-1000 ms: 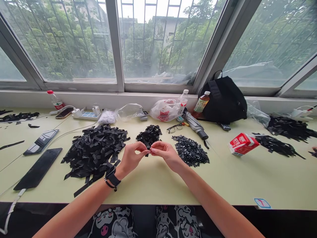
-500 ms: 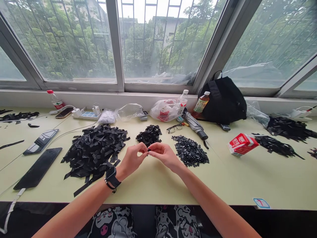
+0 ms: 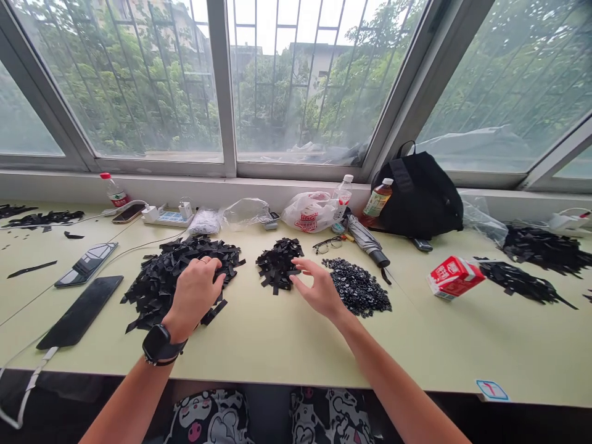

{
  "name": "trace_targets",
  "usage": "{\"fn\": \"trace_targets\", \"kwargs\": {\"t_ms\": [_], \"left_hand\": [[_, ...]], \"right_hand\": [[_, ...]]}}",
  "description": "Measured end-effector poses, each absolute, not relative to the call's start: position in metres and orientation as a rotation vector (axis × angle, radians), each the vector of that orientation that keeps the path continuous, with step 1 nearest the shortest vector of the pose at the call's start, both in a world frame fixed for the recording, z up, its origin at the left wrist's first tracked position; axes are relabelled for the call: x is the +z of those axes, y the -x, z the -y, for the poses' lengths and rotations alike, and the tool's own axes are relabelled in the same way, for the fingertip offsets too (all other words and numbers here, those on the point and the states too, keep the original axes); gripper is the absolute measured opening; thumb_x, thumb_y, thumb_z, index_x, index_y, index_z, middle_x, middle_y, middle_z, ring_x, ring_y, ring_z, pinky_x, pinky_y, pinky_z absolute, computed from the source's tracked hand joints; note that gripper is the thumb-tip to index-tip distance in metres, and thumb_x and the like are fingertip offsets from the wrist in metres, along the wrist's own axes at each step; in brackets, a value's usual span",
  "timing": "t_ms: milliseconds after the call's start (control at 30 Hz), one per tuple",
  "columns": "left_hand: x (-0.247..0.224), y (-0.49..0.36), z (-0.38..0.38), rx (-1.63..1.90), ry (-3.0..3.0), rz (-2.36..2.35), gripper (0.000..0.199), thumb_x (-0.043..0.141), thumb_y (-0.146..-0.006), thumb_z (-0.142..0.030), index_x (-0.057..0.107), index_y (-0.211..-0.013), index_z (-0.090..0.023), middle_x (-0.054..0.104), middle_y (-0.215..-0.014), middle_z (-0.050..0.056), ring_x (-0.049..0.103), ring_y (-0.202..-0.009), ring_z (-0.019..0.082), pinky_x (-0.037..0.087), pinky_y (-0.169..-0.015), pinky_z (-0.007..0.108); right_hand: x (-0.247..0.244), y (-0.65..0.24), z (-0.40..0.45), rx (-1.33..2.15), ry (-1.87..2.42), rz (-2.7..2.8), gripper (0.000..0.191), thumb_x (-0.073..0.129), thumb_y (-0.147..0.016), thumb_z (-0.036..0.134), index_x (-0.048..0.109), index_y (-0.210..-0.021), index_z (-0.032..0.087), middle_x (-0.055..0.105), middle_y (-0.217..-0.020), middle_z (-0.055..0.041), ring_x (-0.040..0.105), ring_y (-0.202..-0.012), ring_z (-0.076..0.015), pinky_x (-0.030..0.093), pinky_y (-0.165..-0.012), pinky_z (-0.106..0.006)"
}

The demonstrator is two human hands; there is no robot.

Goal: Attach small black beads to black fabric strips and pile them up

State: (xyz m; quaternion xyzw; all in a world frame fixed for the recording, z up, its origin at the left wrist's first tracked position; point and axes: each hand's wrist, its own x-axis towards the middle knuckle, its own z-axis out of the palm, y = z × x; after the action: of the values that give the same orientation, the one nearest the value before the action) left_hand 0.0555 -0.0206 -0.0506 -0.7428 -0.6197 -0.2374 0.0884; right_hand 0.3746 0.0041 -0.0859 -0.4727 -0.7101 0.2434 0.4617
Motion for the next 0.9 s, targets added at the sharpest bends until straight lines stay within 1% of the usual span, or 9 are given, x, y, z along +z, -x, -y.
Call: {"fn": "trace_targets", "kwargs": {"t_ms": [67,167,300,367,433,500,633,733,900], "left_hand": [[-0.052,-0.036,0.016,-0.581,2.187,1.904,0.013,0.065,-0.086,-0.023,0.074,-0.094,-0.020,0.073,-0.098,0.013,0.064,-0.093,0.033,0.048,-0.075,0.039],[-0.053,-0.021,0.011,-0.533,2.201,1.932,0.016,0.062,-0.084,-0.019,0.077,-0.084,-0.022,0.075,-0.096,0.011,0.067,-0.091,0.031,0.048,-0.072,0.036],[-0.051,-0.026,0.011,-0.697,2.114,1.981,0.024,0.057,-0.090,-0.024,0.081,-0.094,-0.024,0.078,-0.084,0.008,0.070,-0.076,0.028,0.045,-0.066,0.034],[-0.050,-0.033,0.012,-0.818,2.135,1.976,0.025,0.058,-0.090,-0.026,0.081,-0.097,-0.025,0.079,-0.081,0.007,0.071,-0.073,0.028,0.046,-0.065,0.035],[-0.048,-0.039,0.013,-0.966,2.206,1.940,0.022,0.060,-0.089,-0.027,0.082,-0.094,-0.025,0.080,-0.082,0.006,0.072,-0.073,0.027,0.048,-0.067,0.034],[-0.046,-0.046,0.013,-1.140,2.277,1.906,0.020,0.063,-0.087,-0.027,0.082,-0.092,-0.024,0.081,-0.084,0.005,0.072,-0.072,0.025,0.052,-0.070,0.034],[-0.043,-0.061,0.013,-1.556,2.375,1.828,0.023,0.065,-0.090,-0.033,0.081,-0.102,-0.022,0.081,-0.099,0.006,0.075,-0.080,0.023,0.059,-0.076,0.033],[-0.042,-0.076,0.012,-1.864,2.451,1.769,0.027,0.067,-0.092,-0.041,0.080,-0.103,-0.020,0.081,-0.102,0.008,0.077,-0.090,0.025,0.062,-0.082,0.034],[-0.042,-0.103,0.002,-2.226,2.549,1.835,0.034,0.082,-0.080,-0.040,0.080,-0.107,-0.019,0.081,-0.105,0.010,0.078,-0.092,0.026,0.063,-0.087,0.038]], "right_hand": [[-0.082,-0.382,-0.008,0.505,1.195,1.728,0.030,0.071,-0.088,0.040,0.074,-0.114,0.025,0.074,-0.118,-0.0096,0.071,-0.100,-0.0280,0.057,-0.093,-0.048],[-0.075,-0.396,-0.013,0.413,1.244,1.687,0.025,0.068,-0.089,0.044,0.075,-0.100,0.023,0.076,-0.104,-0.0091,0.070,-0.089,-0.0262,0.057,-0.083,-0.043],[-0.068,-0.411,-0.017,0.338,1.316,1.681,0.027,0.063,-0.091,0.047,0.074,-0.090,0.022,0.077,-0.091,-0.0084,0.069,-0.080,-0.0248,0.054,-0.077,-0.038],[-0.067,-0.420,-0.018,0.285,1.404,1.659,0.029,0.060,-0.091,0.047,0.072,-0.085,0.021,0.076,-0.085,-0.0081,0.068,-0.074,-0.0239,0.052,-0.072,-0.035],[-0.067,-0.430,-0.019,0.213,1.522,1.603,0.030,0.059,-0.091,0.047,0.070,-0.080,0.021,0.075,-0.077,-0.0080,0.066,-0.067,-0.0232,0.049,-0.068,-0.034],[-0.067,-0.442,-0.022,0.143,1.631,1.551,0.029,0.059,-0.090,0.046,0.070,-0.079,0.021,0.074,-0.074,-0.0085,0.065,-0.063,-0.0233,0.047,-0.068,-0.034],[-0.070,-0.466,-0.028,0.081,1.790,1.552,0.026,0.060,-0.086,0.043,0.074,-0.081,0.021,0.076,-0.075,-0.0104,0.067,-0.068,-0.0257,0.046,-0.068,-0.034],[-0.073,-0.475,-0.030,0.121,1.827,1.661,0.021,0.061,-0.084,0.037,0.075,-0.081,0.022,0.077,-0.078,-0.0103,0.068,-0.071,-0.0253,0.045,-0.067,-0.033],[-0.078,-0.474,-0.026,0.200,1.919,1.824,0.015,0.063,-0.080,0.031,0.075,-0.076,0.023,0.077,-0.079,-0.0072,0.068,-0.070,-0.0226,0.040,-0.060,-0.031]]}}
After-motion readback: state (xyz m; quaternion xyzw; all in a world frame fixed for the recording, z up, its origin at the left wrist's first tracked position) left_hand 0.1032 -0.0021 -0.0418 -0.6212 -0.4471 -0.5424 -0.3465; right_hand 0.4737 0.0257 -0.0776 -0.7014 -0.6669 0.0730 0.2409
